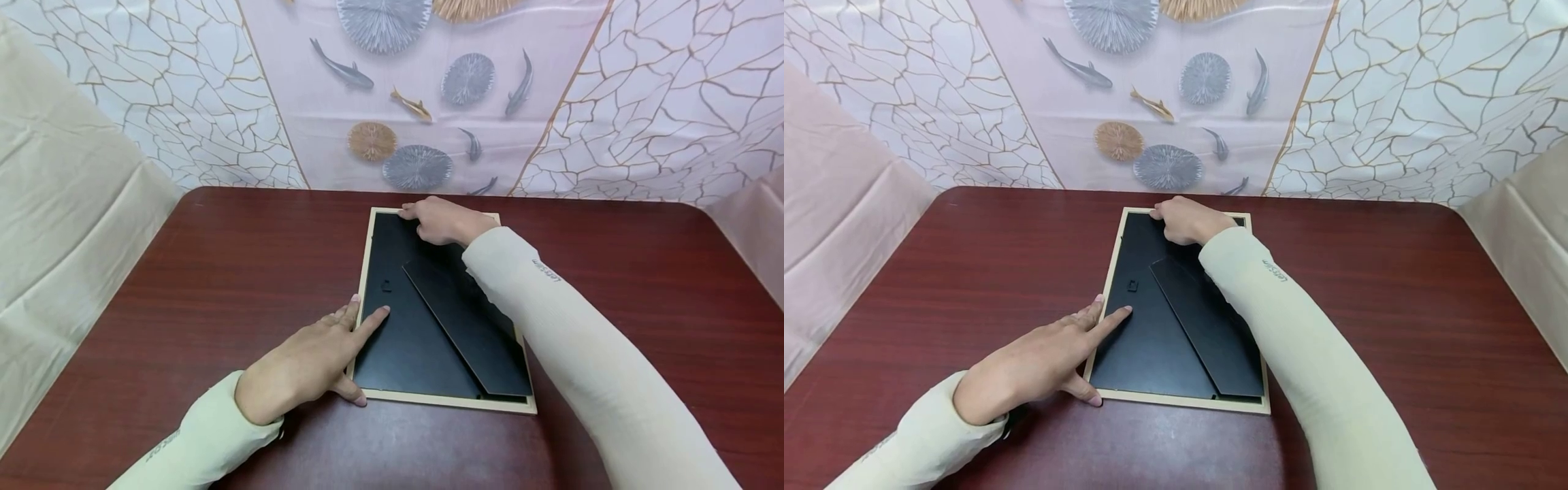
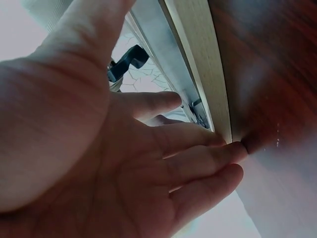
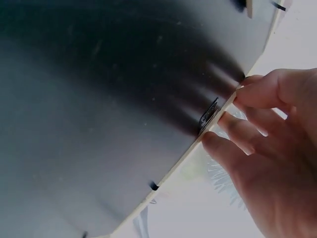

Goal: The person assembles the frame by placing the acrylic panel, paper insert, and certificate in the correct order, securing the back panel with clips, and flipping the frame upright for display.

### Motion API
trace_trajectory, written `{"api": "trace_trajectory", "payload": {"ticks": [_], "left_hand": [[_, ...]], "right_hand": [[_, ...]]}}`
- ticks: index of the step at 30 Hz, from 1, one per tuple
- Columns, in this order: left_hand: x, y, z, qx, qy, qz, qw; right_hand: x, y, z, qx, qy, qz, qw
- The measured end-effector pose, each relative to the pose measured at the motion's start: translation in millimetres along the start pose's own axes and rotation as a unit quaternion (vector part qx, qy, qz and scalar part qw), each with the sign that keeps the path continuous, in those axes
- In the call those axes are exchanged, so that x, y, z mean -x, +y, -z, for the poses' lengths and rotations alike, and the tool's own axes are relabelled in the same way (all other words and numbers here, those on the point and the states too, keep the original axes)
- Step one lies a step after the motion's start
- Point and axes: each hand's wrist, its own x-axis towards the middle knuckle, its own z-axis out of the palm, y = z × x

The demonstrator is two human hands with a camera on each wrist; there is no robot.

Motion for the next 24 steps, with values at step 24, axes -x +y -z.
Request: {"api": "trace_trajectory", "payload": {"ticks": [24], "left_hand": [[-7.1, -23.2, 10.6, -0.008, 0.031, -0.027, 0.9991]], "right_hand": [[11.4, -20.4, -10.2, 0.097, 0.011, 0.001, 0.995]]}}
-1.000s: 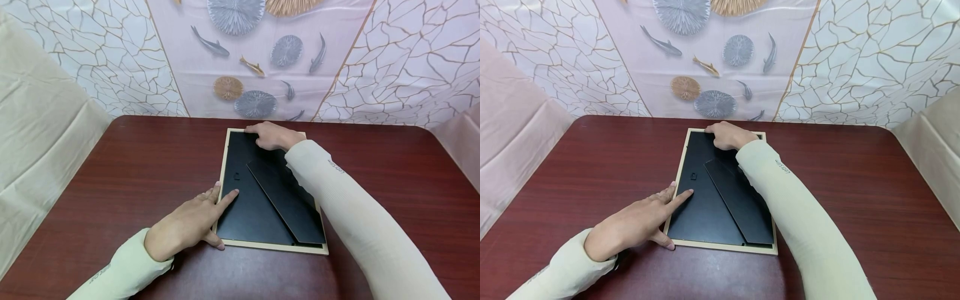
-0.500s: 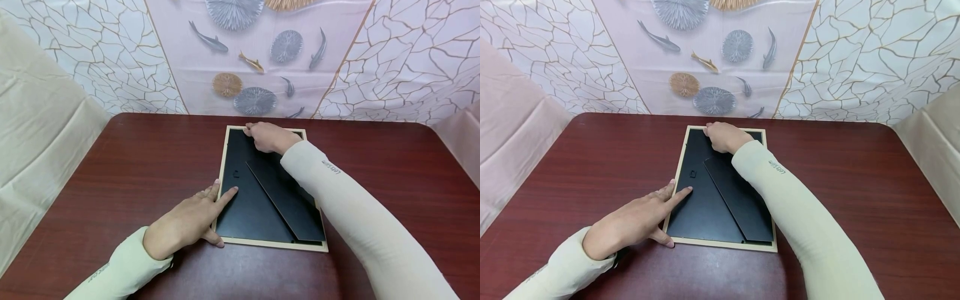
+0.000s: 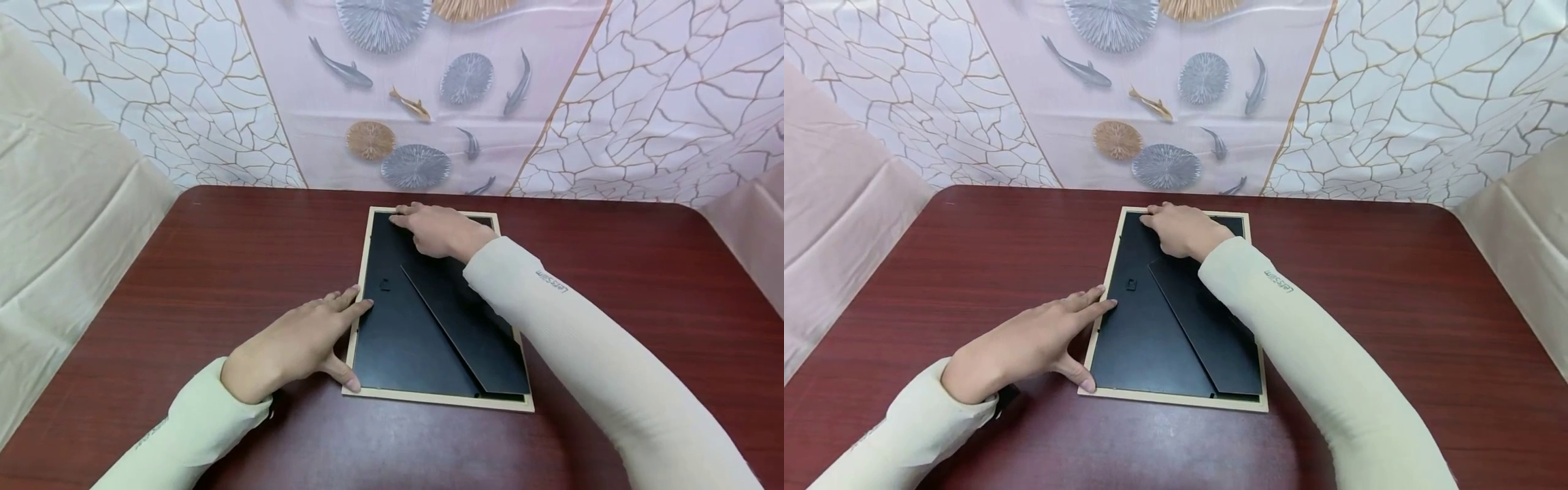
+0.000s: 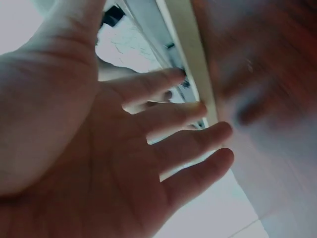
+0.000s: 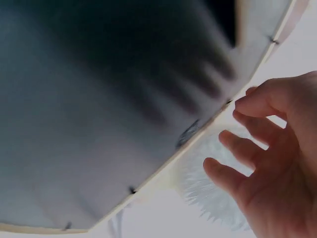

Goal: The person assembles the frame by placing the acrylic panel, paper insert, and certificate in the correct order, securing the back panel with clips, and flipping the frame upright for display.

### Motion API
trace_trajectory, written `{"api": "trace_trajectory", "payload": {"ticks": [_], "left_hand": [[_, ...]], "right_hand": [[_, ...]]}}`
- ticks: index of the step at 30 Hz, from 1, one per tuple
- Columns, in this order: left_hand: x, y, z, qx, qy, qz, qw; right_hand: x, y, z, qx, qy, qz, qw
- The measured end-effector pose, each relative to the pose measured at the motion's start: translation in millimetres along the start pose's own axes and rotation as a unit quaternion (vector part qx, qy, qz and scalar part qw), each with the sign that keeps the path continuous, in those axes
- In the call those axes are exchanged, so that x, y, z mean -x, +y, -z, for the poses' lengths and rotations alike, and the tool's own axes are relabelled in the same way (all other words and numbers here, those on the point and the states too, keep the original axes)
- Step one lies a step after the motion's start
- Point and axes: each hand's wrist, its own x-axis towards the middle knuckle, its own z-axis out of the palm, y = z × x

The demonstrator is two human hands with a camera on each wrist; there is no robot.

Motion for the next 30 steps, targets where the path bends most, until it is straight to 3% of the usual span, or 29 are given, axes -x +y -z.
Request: {"api": "trace_trajectory", "payload": {"ticks": [9, 18, 23, 30], "left_hand": [[-18.5, -23.3, 7.4, 0.035, 0.013, -0.011, 0.9993], [-30.2, -24.1, 10.1, 0.030, 0.043, -0.026, 0.9983], [-30.6, -22.2, 10.4, 0.016, 0.049, -0.018, 0.9985], [-32.6, -18.5, 10.9, -0.013, 0.048, 0.006, 0.9987]], "right_hand": [[0.6, -33.2, 3.5, 0.031, 0.014, 0.074, 0.997], [-1.4, -37.0, -1.0, 0.074, 0.042, 0.090, 0.992], [-5.3, -40.4, -2.6, 0.120, 0.048, 0.082, 0.988], [-5.9, -43.1, -2.3, 0.119, 0.042, 0.059, 0.990]]}}
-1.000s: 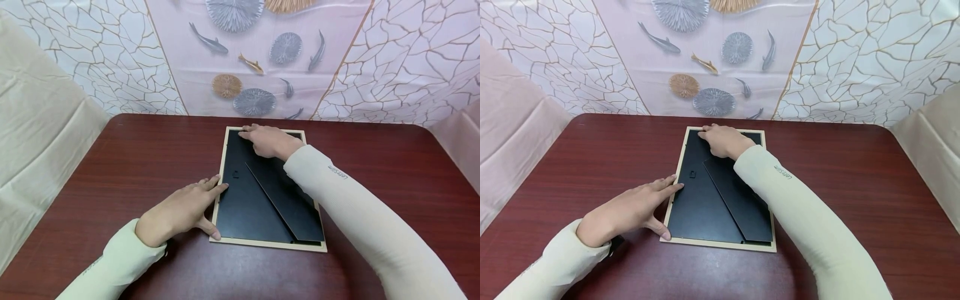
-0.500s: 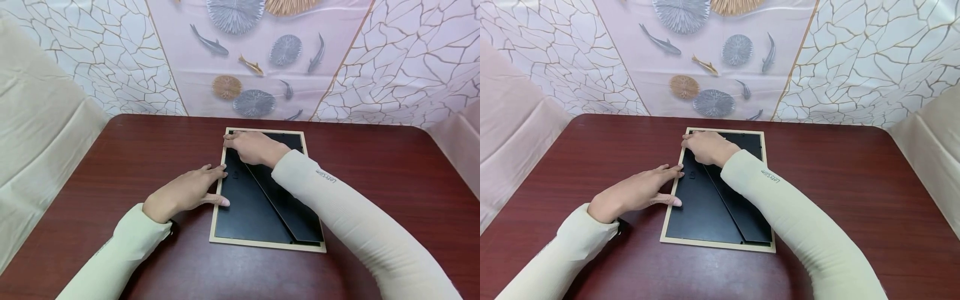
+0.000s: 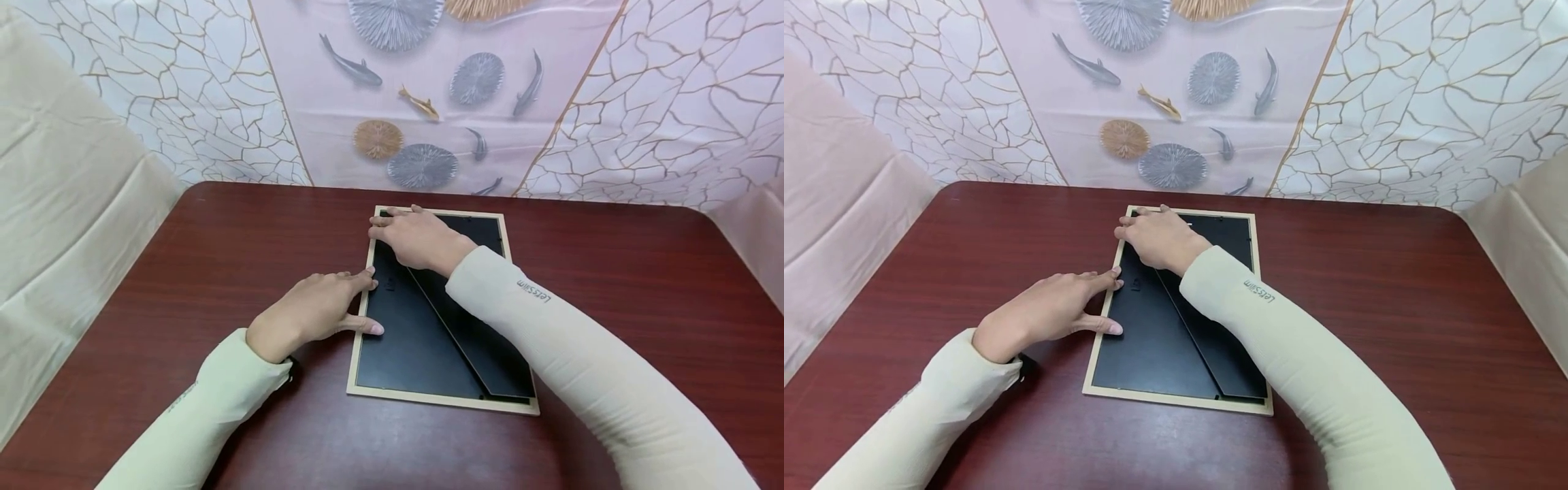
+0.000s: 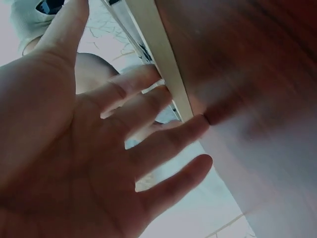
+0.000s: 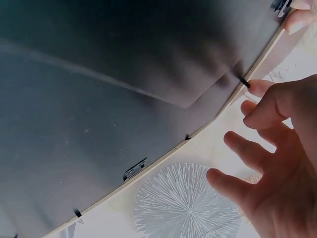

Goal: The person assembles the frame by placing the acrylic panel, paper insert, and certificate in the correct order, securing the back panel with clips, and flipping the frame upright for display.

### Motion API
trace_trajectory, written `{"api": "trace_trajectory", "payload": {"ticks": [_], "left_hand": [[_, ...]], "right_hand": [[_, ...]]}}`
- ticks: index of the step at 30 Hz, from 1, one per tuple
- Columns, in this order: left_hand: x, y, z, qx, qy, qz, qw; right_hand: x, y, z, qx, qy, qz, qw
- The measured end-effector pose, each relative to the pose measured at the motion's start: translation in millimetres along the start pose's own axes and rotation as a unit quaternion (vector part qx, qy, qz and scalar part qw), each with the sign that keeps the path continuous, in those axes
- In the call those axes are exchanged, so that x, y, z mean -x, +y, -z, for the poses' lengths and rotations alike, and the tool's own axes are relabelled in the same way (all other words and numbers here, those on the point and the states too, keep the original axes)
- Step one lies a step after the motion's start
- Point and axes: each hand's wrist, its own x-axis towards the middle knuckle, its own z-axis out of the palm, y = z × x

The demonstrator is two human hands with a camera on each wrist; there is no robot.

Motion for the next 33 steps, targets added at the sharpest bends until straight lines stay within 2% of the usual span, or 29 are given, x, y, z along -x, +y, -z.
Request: {"api": "trace_trajectory", "payload": {"ticks": [8, 17, 23, 28, 33], "left_hand": [[0.6, 5.4, 1.0, -0.014, -0.002, 0.017, 0.9998], [-1.4, 4.9, 3.1, -0.013, -0.004, 0.013, 0.9998], [-1.1, 5.9, 3.0, -0.008, -0.010, 0.014, 0.9998], [1.1, 3.8, 0.8, 0.016, -0.024, 0.012, 0.9995], [12.5, -7.4, -4.6, 0.070, -0.042, -0.005, 0.9967]], "right_hand": [[4.5, 4.0, 0.6, -0.019, 0.007, 0.002, 1.000], [8.5, 14.4, 1.8, -0.093, -0.007, -0.011, 0.996], [13.5, 17.3, 1.0, -0.113, -0.039, -0.041, 0.992], [15.2, 17.6, -2.6, -0.120, -0.058, -0.052, 0.990], [20.5, 17.1, -5.5, -0.125, -0.078, -0.045, 0.988]]}}
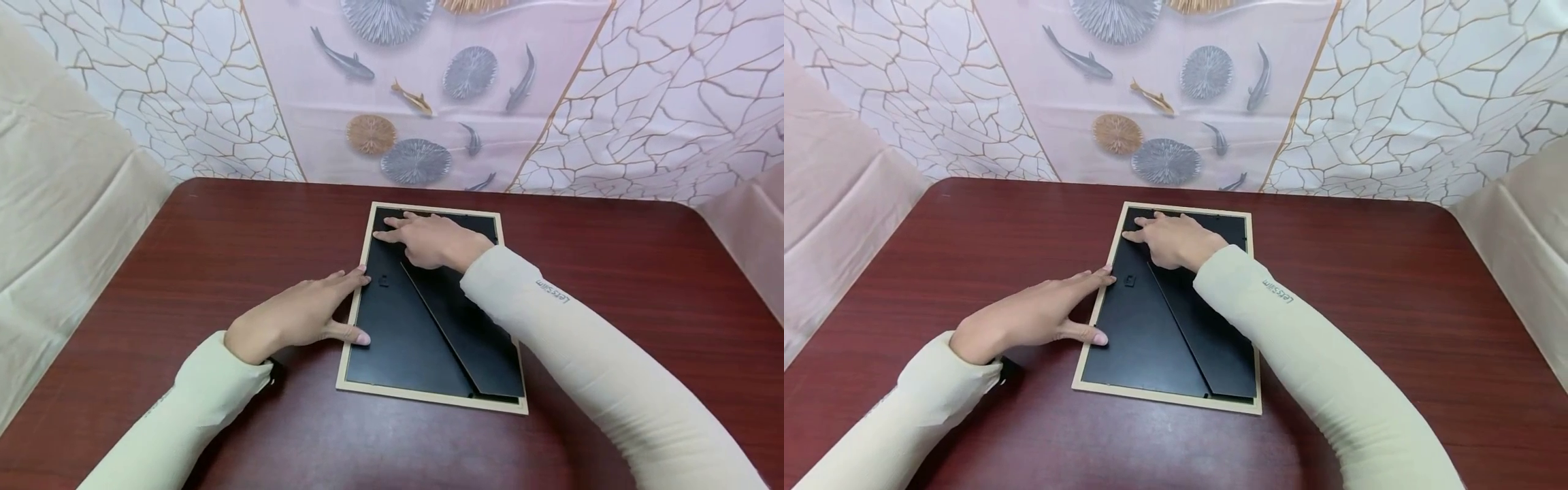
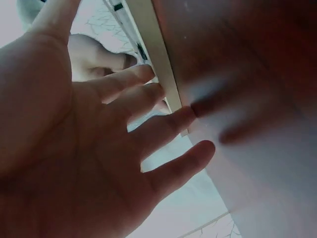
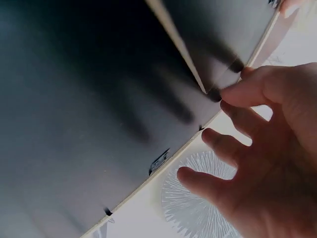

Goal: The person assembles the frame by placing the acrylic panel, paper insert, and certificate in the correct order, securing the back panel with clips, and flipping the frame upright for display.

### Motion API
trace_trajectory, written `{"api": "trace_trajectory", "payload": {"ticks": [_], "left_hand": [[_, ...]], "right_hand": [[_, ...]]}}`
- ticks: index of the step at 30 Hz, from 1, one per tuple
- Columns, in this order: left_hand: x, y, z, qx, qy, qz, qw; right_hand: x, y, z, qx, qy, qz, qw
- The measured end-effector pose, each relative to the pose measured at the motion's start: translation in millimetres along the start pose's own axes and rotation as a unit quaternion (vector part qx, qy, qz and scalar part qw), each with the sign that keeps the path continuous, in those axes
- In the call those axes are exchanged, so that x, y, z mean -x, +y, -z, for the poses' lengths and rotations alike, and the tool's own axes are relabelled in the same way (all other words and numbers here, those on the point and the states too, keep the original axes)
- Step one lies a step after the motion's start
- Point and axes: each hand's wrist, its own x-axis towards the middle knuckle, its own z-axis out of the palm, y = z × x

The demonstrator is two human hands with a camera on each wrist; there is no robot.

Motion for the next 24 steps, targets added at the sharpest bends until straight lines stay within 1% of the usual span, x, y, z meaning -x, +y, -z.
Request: {"api": "trace_trajectory", "payload": {"ticks": [3, 5, 8, 11, 14, 18, 24], "left_hand": [[10.6, -4.9, -6.2, 0.016, -0.006, -0.011, 0.9998], [17.6, -5.2, -10.8, 0.013, -0.002, -0.019, 0.9997], [25.4, -3.4, -17.8, 0.002, 0.010, -0.030, 0.9995], [29.1, -0.1, -22.1, -0.004, 0.018, -0.030, 0.9994], [30.2, 1.7, -23.8, -0.007, 0.025, -0.028, 0.9993], [30.5, 2.4, -24.5, -0.012, 0.035, -0.028, 0.9989], [29.1, 6.6, -24.7, -0.019, 0.035, -0.021, 0.9990]], "right_hand": [[8.9, -3.7, -2.0, -0.001, -0.006, 0.015, 1.000], [18.8, -10.1, -4.0, -0.002, -0.002, 0.033, 0.999], [39.3, -25.1, -9.5, 0.006, 0.006, 0.068, 0.998], [59.5, -42.6, -17.7, 0.025, 0.008, 0.110, 0.994], [72.8, -58.9, -25.7, 0.037, 0.011, 0.144, 0.989], [79.9, -72.5, -32.9, 0.046, 0.014, 0.148, 0.988], [83.0, -77.8, -38.1, 0.062, 0.013, 0.132, 0.989]]}}
